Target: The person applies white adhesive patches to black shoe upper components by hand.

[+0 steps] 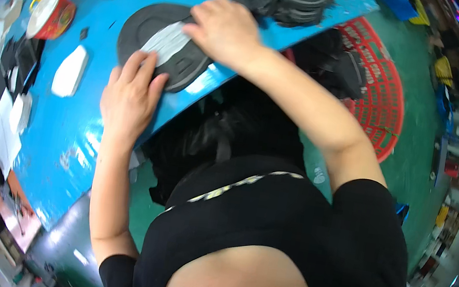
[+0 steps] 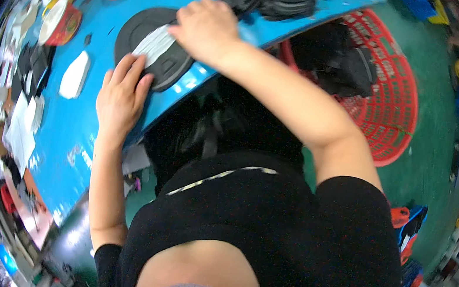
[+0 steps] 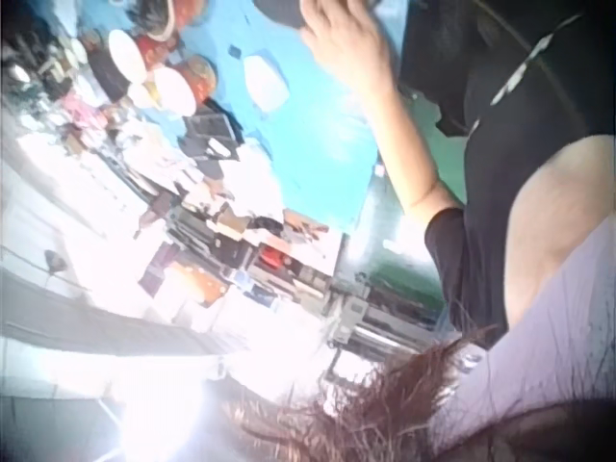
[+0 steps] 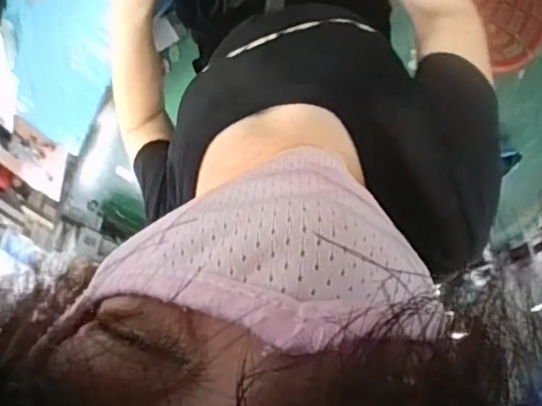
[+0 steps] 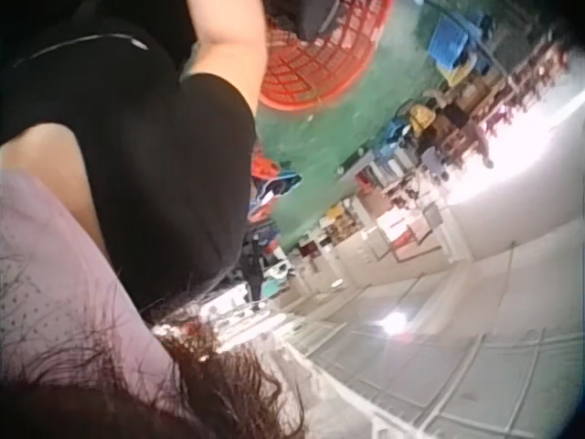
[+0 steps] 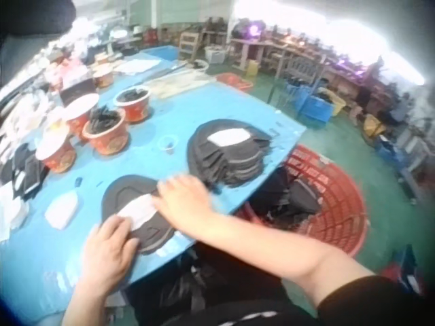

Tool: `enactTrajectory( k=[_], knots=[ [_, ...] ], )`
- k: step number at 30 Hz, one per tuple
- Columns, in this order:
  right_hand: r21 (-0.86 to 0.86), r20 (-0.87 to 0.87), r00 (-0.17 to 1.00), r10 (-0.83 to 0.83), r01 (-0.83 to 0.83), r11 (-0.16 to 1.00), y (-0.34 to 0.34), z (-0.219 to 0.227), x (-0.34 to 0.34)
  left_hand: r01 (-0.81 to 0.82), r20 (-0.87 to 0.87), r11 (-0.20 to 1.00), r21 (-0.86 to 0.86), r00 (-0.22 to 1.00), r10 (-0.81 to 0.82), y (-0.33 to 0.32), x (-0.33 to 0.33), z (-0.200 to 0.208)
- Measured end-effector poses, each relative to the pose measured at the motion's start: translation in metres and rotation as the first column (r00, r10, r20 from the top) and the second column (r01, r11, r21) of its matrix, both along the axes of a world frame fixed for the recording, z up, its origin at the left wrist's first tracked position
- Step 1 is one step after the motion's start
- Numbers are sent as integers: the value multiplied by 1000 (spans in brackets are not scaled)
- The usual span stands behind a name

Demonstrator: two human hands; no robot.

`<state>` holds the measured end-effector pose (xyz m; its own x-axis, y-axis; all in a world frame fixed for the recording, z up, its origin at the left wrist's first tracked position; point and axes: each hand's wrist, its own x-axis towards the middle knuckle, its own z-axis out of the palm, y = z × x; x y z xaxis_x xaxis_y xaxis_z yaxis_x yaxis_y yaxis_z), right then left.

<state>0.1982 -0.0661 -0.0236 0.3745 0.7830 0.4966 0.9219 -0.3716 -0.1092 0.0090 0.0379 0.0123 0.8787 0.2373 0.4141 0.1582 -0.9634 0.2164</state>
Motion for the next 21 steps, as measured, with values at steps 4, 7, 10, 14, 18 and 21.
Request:
enactTrajectory(
  k=[4, 7, 10, 14, 18, 21],
  knots=[
    [6, -162, 983, -84, 87, 996, 5, -6, -9, 20, -27, 1000, 12, 999, -20, 8, -7, -25],
    [-41, -352, 921, -164, 160, 986, 21, 8, -14, 20, -54, 1000, 18, 998, -19, 5, -4, -23],
    [-69, -350, 913, -209, 197, 978, 30, 6, -13, 41, -40, 998, 37, 998, -40, 6, -5, -25],
    [-42, -327, 917, -230, 229, 972, 28, 3, -7, 37, -32, 999, -18, 999, -37, 9, -4, -28],
    [-17, -334, 926, -176, 180, 983, 22, 2, -6, 44, 12, 999, 0, 999, -44, 11, -8, -29],
    [118, -217, 968, -126, 154, 981, 23, -5, -10, 24, 21, 994, -108, 1000, -22, 6, -9, -22]
  ],
)
